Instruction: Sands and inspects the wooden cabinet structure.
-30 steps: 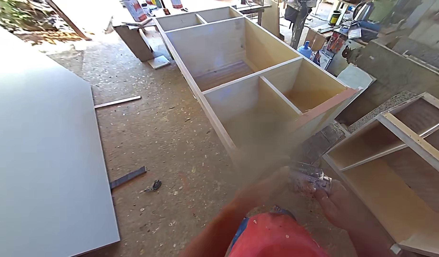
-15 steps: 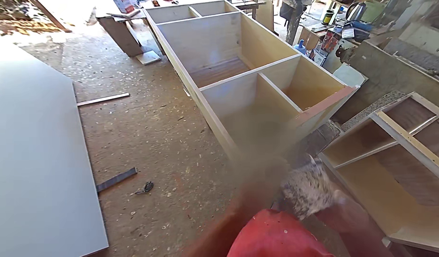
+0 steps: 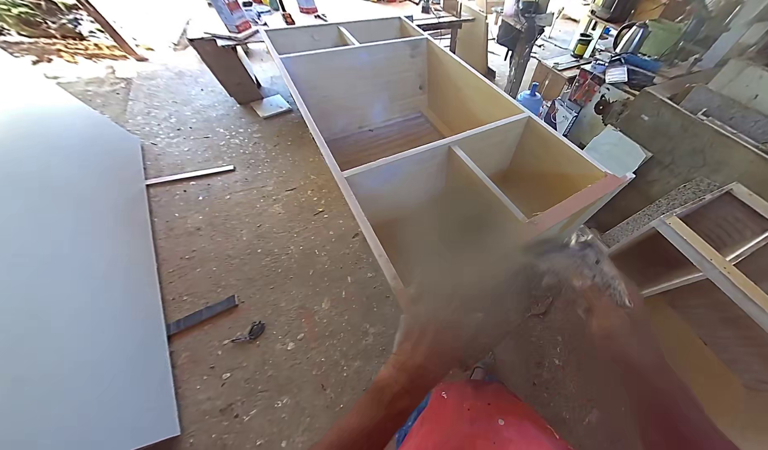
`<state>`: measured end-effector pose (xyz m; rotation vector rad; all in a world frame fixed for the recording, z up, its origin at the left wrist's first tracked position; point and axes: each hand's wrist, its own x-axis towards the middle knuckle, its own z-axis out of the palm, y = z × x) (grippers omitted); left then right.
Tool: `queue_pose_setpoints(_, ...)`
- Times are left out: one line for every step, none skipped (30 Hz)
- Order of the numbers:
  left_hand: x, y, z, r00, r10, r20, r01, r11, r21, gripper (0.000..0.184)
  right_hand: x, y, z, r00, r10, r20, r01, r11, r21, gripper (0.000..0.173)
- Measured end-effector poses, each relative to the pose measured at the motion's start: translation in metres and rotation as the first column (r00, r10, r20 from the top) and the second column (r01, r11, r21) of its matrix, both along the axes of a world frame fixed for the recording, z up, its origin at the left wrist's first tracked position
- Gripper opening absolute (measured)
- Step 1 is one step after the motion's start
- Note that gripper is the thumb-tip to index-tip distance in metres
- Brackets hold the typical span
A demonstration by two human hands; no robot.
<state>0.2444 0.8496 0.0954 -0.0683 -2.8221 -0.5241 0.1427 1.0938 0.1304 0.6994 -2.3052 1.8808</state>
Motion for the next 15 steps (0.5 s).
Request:
queue_pose_setpoints(0.000, -0.005, -0.002, 0.994, 0.020, 0.111, -0.008, 0.994, -0.113, 0.061, -0.020, 0.000, 0.003, 0.971, -0.029, -0.239, 0.093, 0.960, 0.263, 0.047)
queue_pose_setpoints(0.001, -0.008, -0.004, 0.989, 0.032, 0.143, -0.005, 0.982, -0.189, 0.061, -0.040, -0.005, 0.003, 0.913, 0.031, -0.407, 0.176, 0.870, 0.460, 0.053)
queue_pose_setpoints(0.002, -0.012, -0.006, 0.989, 0.032, 0.142, 0.001, 0.974, -0.228, 0.060, -0.058, -0.014, -0.002, 0.851, 0.123, -0.510, 0.242, 0.771, 0.589, 0.060)
queue_pose_setpoints(0.005, -0.017, -0.006, 0.989, 0.028, 0.147, 0.009, 0.970, -0.244, 0.060, -0.074, -0.023, -0.012, 0.799, 0.214, -0.562, 0.299, 0.670, 0.680, 0.068)
queue_pose_setpoints(0.009, -0.023, -0.006, 0.989, 0.028, 0.148, 0.010, 0.969, -0.248, 0.061, -0.088, -0.028, -0.027, 0.774, 0.282, -0.567, 0.337, 0.575, 0.746, 0.073)
queue_pose_setpoints(0.015, -0.031, -0.007, 0.989, 0.038, 0.141, -0.002, 0.969, -0.246, 0.062, -0.098, -0.032, -0.043, 0.767, 0.317, -0.559, 0.351, 0.521, 0.778, 0.075)
queue_pose_setpoints(0.020, -0.040, -0.009, 0.993, 0.047, 0.111, -0.019, 0.970, -0.241, 0.063, -0.103, -0.035, -0.056, 0.758, 0.322, -0.567, 0.361, 0.518, 0.776, 0.076)
queue_pose_setpoints(0.024, -0.049, -0.012, 0.995, 0.047, 0.084, -0.027, 0.974, -0.226, 0.063, -0.099, -0.041, -0.063, 0.767, 0.310, -0.561, 0.351, 0.530, 0.772, 0.073)
queue_pose_setpoints(0.025, -0.055, -0.016, 0.997, 0.039, 0.064, -0.026, 0.980, -0.198, 0.065, -0.084, -0.051, -0.065, 0.782, 0.304, -0.544, 0.327, 0.542, 0.774, 0.068)
queue_pose_setpoints(0.027, -0.056, -0.022, 0.998, 0.031, 0.055, -0.021, 0.987, -0.161, 0.067, -0.061, -0.064, -0.066, 0.783, 0.323, -0.532, 0.293, 0.562, 0.773, 0.062)
queue_pose_setpoints(0.027, -0.055, -0.027, 0.999, 0.025, 0.041, -0.020, 0.992, -0.126, 0.069, -0.038, -0.076, -0.067, 0.771, 0.366, -0.522, 0.244, 0.587, 0.772, 0.055)
queue_pose_setpoints(0.026, -0.055, -0.030, 0.999, 0.027, 0.031, -0.023, 0.993, -0.116, 0.071, -0.028, -0.082, -0.062, 0.744, 0.406, -0.530, 0.213, 0.607, 0.765, 0.055)
queue_pose_setpoints(0.025, -0.057, -0.029, 0.999, 0.027, 0.022, -0.025, 0.992, -0.125, 0.071, -0.038, -0.079, -0.054, 0.714, 0.435, -0.549, 0.204, 0.621, 0.757, 0.055)
queue_pose_setpoints(0.024, -0.059, -0.029, 1.000, 0.019, 0.009, -0.018, 0.990, -0.138, 0.072, -0.061, -0.065, -0.047, 0.697, 0.436, -0.569, 0.218, 0.627, 0.748, 0.052)
queue_pose_setpoints(0.024, -0.060, -0.029, 1.000, 0.012, -0.001, -0.013, 0.990, -0.143, 0.071, -0.091, -0.045, -0.042, 0.707, 0.417, -0.572, 0.254, 0.605, 0.754, 0.047)
